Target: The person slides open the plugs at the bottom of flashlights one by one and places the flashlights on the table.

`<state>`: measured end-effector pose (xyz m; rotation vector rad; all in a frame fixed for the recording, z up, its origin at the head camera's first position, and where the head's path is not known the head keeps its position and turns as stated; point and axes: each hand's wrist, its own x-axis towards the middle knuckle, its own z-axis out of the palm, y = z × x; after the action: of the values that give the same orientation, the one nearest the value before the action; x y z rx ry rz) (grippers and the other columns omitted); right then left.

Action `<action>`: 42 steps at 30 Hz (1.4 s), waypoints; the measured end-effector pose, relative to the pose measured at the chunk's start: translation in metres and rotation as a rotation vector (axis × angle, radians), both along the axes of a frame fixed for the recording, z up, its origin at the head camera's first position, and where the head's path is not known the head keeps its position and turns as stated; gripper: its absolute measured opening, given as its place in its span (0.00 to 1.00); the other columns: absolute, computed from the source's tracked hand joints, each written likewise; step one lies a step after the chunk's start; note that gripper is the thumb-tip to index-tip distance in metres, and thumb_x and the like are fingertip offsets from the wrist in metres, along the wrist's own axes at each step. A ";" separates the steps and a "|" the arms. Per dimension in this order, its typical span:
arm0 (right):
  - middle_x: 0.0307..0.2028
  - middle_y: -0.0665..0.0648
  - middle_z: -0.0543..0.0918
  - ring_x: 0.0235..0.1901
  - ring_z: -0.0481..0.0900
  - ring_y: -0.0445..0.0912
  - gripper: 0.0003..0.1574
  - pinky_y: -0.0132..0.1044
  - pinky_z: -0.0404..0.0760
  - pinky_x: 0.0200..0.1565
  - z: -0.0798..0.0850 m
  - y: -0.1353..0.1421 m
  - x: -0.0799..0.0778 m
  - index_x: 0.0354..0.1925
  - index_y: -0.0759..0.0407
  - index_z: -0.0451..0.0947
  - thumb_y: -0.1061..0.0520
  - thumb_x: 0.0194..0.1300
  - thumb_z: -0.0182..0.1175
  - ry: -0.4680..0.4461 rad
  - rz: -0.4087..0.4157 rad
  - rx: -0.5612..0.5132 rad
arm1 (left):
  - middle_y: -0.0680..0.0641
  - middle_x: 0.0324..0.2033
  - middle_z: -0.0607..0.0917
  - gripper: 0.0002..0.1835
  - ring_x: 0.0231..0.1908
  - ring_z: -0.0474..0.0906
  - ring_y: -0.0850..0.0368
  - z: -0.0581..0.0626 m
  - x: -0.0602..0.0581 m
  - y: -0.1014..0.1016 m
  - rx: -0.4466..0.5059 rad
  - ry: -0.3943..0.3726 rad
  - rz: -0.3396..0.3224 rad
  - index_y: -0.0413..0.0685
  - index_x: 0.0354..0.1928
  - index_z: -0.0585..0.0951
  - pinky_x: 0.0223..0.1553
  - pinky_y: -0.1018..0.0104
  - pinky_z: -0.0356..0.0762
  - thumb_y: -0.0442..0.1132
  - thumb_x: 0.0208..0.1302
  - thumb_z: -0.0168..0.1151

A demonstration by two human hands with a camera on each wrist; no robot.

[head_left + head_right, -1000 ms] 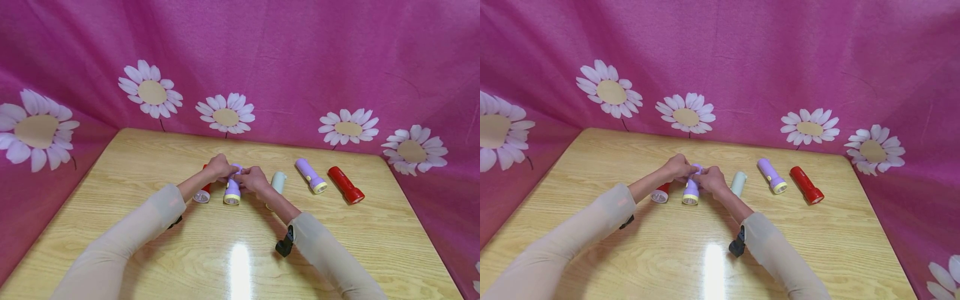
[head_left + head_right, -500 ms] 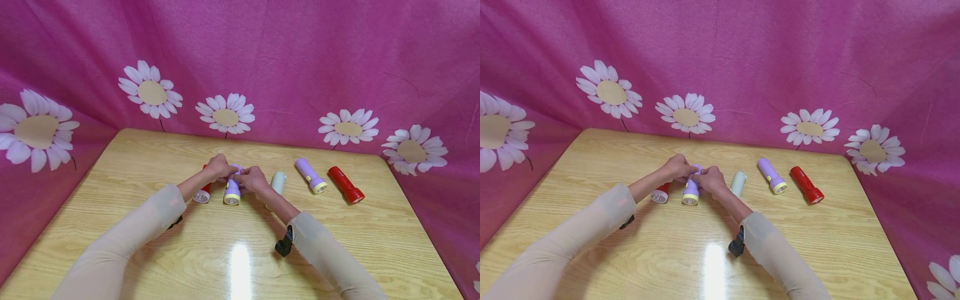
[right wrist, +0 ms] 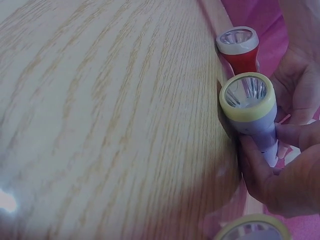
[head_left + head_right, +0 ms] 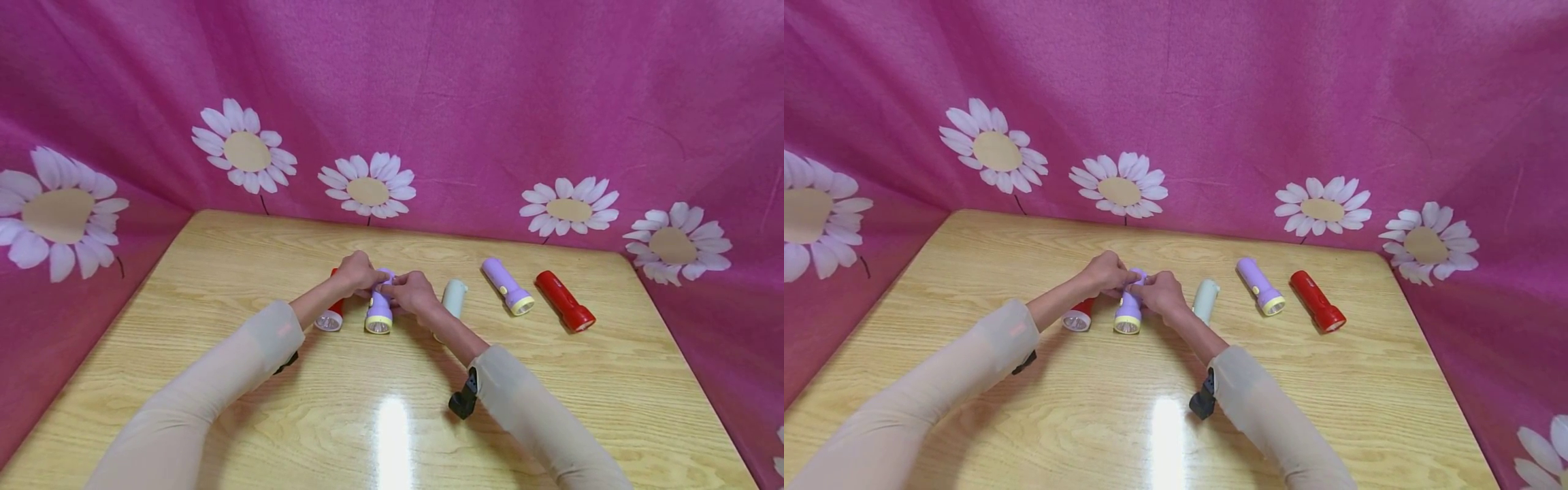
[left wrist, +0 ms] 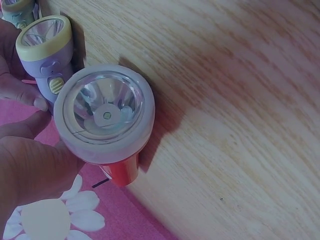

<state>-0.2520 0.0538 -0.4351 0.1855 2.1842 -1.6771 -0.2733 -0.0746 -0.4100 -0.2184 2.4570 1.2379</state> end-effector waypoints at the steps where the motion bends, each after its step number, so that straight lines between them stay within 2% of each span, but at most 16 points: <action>1: 0.35 0.66 0.81 0.32 0.83 0.51 0.11 0.38 0.83 0.30 0.000 0.000 0.000 0.35 0.70 0.75 0.61 0.58 0.63 0.001 0.000 0.001 | 0.41 0.29 0.79 0.14 0.26 0.81 0.50 0.000 0.000 0.000 -0.003 0.001 -0.001 0.31 0.33 0.79 0.28 0.65 0.82 0.39 0.58 0.65; 11: 0.35 0.65 0.81 0.32 0.83 0.50 0.12 0.38 0.83 0.30 0.001 -0.001 0.001 0.33 0.69 0.75 0.60 0.57 0.64 -0.002 0.001 0.017 | 0.41 0.28 0.79 0.13 0.25 0.81 0.51 -0.002 0.000 -0.002 0.008 0.004 -0.014 0.32 0.29 0.81 0.27 0.65 0.82 0.39 0.57 0.65; 17: 0.35 0.65 0.81 0.32 0.83 0.50 0.12 0.38 0.83 0.31 0.003 -0.001 0.002 0.32 0.69 0.75 0.59 0.58 0.64 -0.007 0.011 0.027 | 0.41 0.29 0.79 0.13 0.25 0.81 0.51 -0.001 0.000 -0.003 0.005 0.002 -0.011 0.32 0.30 0.81 0.27 0.65 0.82 0.39 0.58 0.65; 29: 0.34 0.64 0.81 0.31 0.83 0.49 0.11 0.37 0.83 0.29 0.003 0.000 0.002 0.30 0.67 0.74 0.59 0.58 0.63 0.010 0.022 0.055 | 0.42 0.26 0.78 0.13 0.25 0.81 0.50 -0.003 0.000 -0.003 0.014 0.032 -0.010 0.33 0.27 0.78 0.27 0.65 0.82 0.39 0.56 0.66; 37: 0.34 0.65 0.81 0.32 0.83 0.50 0.09 0.36 0.83 0.30 0.000 -0.002 0.001 0.34 0.69 0.75 0.63 0.58 0.62 0.026 0.016 0.042 | 0.42 0.27 0.79 0.14 0.24 0.82 0.51 -0.001 0.004 -0.002 0.005 0.032 0.015 0.33 0.31 0.77 0.27 0.64 0.82 0.38 0.52 0.69; 42: 0.35 0.64 0.81 0.32 0.83 0.50 0.09 0.36 0.83 0.30 0.000 -0.001 0.002 0.32 0.69 0.76 0.61 0.58 0.63 0.034 0.019 0.064 | 0.41 0.29 0.79 0.14 0.24 0.81 0.52 -0.001 0.003 0.000 0.008 0.017 0.029 0.33 0.32 0.77 0.29 0.63 0.82 0.38 0.52 0.69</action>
<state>-0.2501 0.0527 -0.4351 0.1539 2.2592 -1.6132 -0.2702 -0.0742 -0.4112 -0.2424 2.4714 1.2661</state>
